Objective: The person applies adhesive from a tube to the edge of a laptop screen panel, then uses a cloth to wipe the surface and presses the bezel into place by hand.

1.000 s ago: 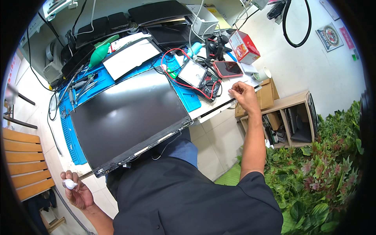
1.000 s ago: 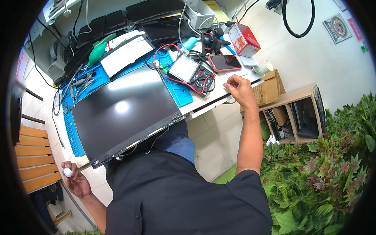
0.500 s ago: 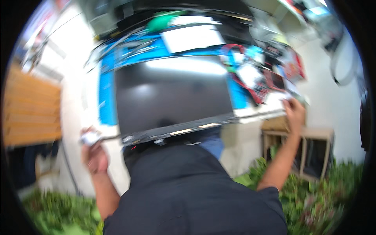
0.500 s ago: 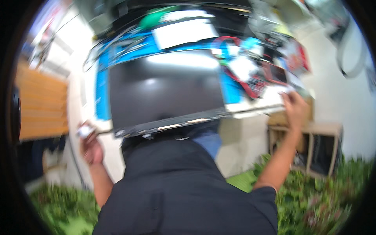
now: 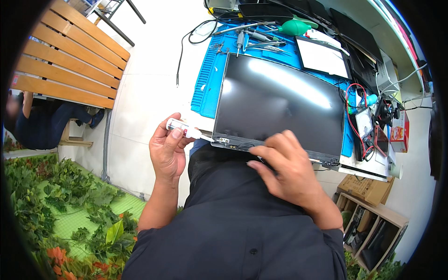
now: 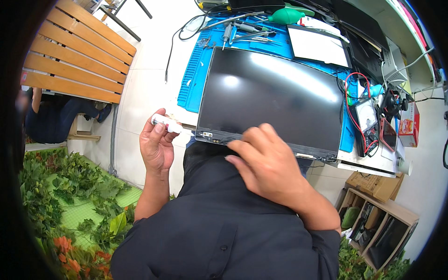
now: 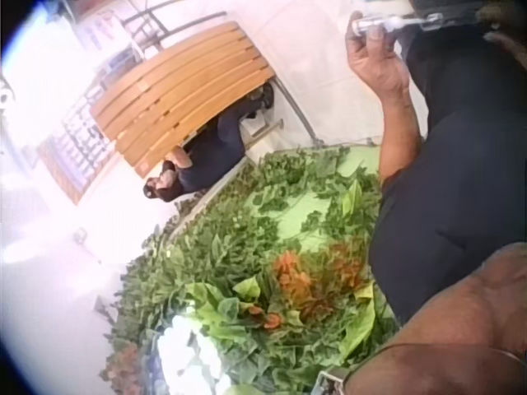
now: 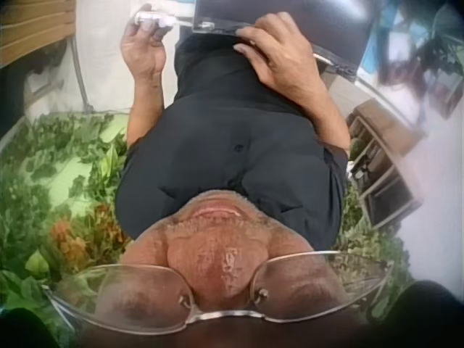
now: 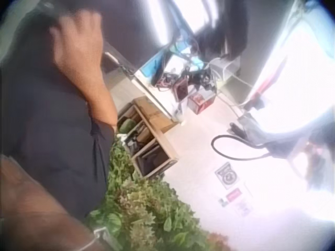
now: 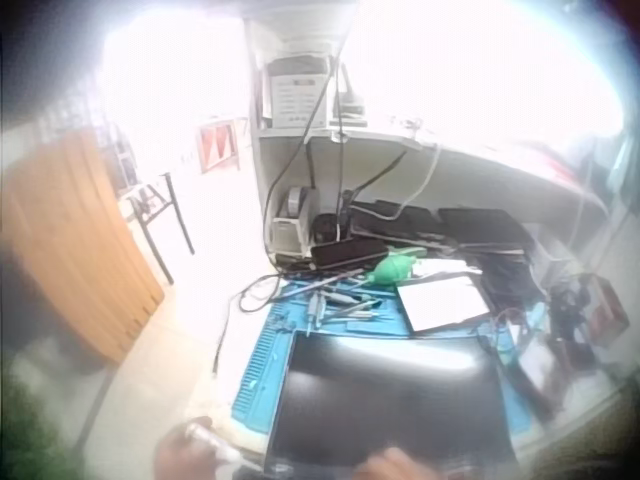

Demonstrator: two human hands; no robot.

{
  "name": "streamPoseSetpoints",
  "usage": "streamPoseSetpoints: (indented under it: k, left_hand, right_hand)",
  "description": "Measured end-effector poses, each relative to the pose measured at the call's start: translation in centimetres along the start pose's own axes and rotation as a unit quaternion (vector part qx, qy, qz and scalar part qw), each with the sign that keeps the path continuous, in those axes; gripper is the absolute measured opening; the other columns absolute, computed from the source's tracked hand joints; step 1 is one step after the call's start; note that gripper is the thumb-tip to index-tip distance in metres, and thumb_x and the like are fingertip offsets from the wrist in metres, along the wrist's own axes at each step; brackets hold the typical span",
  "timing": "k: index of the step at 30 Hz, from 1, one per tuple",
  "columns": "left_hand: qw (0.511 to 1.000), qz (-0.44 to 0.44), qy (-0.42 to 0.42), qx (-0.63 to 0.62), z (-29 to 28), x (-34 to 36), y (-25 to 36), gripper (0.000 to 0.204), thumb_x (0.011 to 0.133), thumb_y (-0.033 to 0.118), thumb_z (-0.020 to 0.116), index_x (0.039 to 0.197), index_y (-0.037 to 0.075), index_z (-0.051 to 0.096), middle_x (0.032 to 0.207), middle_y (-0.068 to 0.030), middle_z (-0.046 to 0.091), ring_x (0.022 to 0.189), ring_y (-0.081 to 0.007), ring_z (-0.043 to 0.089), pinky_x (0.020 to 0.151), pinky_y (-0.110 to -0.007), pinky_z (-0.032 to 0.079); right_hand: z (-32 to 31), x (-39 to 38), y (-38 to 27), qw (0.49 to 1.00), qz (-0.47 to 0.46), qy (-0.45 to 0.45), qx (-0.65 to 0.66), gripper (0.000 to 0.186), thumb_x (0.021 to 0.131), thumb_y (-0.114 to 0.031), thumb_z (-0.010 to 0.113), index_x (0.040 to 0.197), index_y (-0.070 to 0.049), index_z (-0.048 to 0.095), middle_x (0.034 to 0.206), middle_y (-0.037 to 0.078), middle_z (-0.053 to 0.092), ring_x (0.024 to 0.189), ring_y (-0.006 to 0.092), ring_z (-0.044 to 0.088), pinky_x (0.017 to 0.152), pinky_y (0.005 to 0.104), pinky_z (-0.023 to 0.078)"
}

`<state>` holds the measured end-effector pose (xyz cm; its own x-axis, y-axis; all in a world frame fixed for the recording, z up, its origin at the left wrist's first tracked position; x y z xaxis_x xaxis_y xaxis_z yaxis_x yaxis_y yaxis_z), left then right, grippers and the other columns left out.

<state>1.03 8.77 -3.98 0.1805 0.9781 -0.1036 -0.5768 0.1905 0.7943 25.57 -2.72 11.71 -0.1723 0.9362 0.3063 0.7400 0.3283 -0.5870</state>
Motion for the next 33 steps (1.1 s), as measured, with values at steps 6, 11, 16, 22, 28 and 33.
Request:
streamPoseSetpoints:
  k: [6, 11, 16, 22, 28, 33]
  left_hand:
    - [0.99, 0.068, -0.008, 0.119, 1.0, -0.6, 1.1, 0.051, 0.103, 0.004, 0.079, 0.148, -0.012, 0.063, 0.118, -0.0182, 0.079, 0.104, -0.0238, 0.081, 0.093, -0.039, 0.07]
    - [0.972, 0.132, -0.049, 0.187, 2.8, -1.4, 3.0, 0.052, 0.101, -0.002, 0.083, 0.148, -0.011, 0.064, 0.12, -0.0165, 0.077, 0.108, -0.0213, 0.078, 0.099, -0.036, 0.066]
    - [0.942, 0.181, -0.108, 0.259, 4.9, -1.9, 4.1, 0.052, 0.102, 0.003, 0.083, 0.148, -0.01, 0.063, 0.124, -0.0171, 0.072, 0.113, -0.0242, 0.076, 0.099, -0.036, 0.064]
    - [0.922, 0.204, -0.128, 0.304, 6.0, -2.2, 4.4, 0.048, 0.103, 0.004, 0.082, 0.145, -0.011, 0.063, 0.124, -0.0184, 0.07, 0.111, -0.0253, 0.076, 0.096, -0.037, 0.064]
    - [0.918, 0.202, -0.132, 0.314, 6.1, -2.1, 4.2, 0.046, 0.103, 0.005, 0.082, 0.143, -0.011, 0.063, 0.123, -0.0182, 0.069, 0.109, -0.0241, 0.075, 0.095, -0.036, 0.064]
    - [0.917, 0.194, -0.128, 0.324, 6.0, -2.0, 4.0, 0.046, 0.103, 0.004, 0.082, 0.142, -0.011, 0.063, 0.124, -0.0179, 0.069, 0.109, -0.023, 0.075, 0.095, -0.035, 0.063]
  right_hand:
    - [5.5, 1.9, 0.4, 0.996, -0.013, -0.078, -0.031, 0.017, 0.094, -0.009, 0.082, 0.108, 0.0, 0.076, 0.101, 0.011, 0.059, 0.096, 0.0301, 0.057, 0.084, 0.0411, 0.052]
    - [5.8, 2.3, 0.7, 0.998, -0.003, -0.059, -0.027, 0.017, 0.09, -0.004, 0.085, 0.105, -0.004, 0.077, 0.099, 0.008, 0.059, 0.093, 0.0286, 0.056, 0.081, 0.0411, 0.052]
    - [5.5, 2.2, 0.8, 0.999, -0.004, -0.033, -0.01, 0.014, 0.088, -0.003, 0.086, 0.098, -0.004, 0.078, 0.095, 0.007, 0.059, 0.089, 0.0266, 0.056, 0.077, 0.0399, 0.052]
    - [5.7, 1.9, 1.2, 0.999, 0.022, -0.026, 0.002, 0.012, 0.088, -0.004, 0.085, 0.099, -0.001, 0.078, 0.097, 0.009, 0.06, 0.094, 0.0277, 0.058, 0.082, 0.0395, 0.054]
    - [5.9, 2.0, 1.4, 0.999, 0.035, -0.037, 0.008, 0.013, 0.088, -0.003, 0.083, 0.098, 0.001, 0.077, 0.1, 0.011, 0.061, 0.097, 0.0296, 0.059, 0.087, 0.0402, 0.054]
    - [5.9, 2.2, 1.6, 0.999, 0.041, -0.026, 0.024, 0.013, 0.086, -0.001, 0.083, 0.096, 0.0, 0.075, 0.098, 0.011, 0.061, 0.095, 0.0296, 0.058, 0.084, 0.0409, 0.053]
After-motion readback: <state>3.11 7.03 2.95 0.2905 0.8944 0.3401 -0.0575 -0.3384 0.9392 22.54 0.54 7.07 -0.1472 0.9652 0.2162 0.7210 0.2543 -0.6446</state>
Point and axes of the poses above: each hand's wrist, its own x-axis towards the middle knuckle, its own z-axis out of the palm, y = z × x, the point moved 10 cm from there along x, towards the middle knuckle
